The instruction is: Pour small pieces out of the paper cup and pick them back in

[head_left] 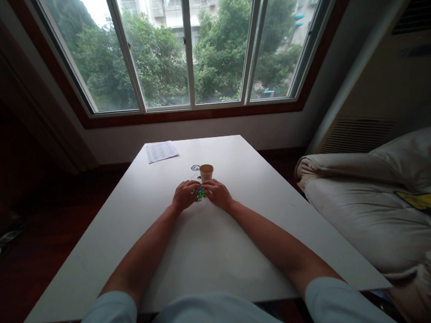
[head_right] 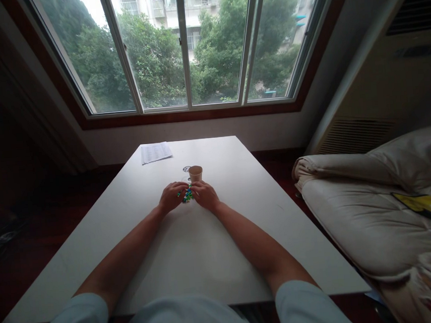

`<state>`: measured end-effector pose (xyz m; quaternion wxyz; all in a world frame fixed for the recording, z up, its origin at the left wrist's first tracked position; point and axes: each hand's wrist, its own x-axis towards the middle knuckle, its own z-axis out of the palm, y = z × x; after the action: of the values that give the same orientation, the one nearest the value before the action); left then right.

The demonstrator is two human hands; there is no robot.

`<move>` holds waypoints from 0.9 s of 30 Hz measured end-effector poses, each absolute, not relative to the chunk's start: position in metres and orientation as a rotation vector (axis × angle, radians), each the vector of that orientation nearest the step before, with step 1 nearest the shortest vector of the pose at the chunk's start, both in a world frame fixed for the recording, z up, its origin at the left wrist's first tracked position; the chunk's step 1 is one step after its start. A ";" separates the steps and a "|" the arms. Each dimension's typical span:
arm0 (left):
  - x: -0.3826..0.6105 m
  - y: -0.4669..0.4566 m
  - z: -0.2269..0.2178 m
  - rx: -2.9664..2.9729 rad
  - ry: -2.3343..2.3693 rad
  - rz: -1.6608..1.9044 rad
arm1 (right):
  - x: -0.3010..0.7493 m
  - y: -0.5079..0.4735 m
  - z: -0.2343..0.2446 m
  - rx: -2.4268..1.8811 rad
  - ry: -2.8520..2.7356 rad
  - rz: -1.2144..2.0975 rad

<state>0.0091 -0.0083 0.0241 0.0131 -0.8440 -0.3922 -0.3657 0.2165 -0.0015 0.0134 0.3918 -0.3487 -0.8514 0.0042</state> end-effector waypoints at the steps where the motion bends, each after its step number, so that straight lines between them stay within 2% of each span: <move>1: 0.009 -0.008 0.024 -2.636 -1.233 -1.139 | 0.216 -0.002 0.014 -0.882 -2.161 0.012; 18: 0.009 -0.009 0.025 -2.659 -1.301 -1.133 | 0.215 -0.002 0.014 -0.864 -2.157 0.012; 27: 0.003 -0.003 0.022 -2.497 -1.510 -1.172 | 0.215 -0.008 0.023 -0.902 -2.028 -0.035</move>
<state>0.0032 -0.0033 0.0221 -0.0014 -0.7940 -0.4804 -0.3726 0.2149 -0.0081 0.0228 0.4449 -0.3641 -0.8181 -0.0140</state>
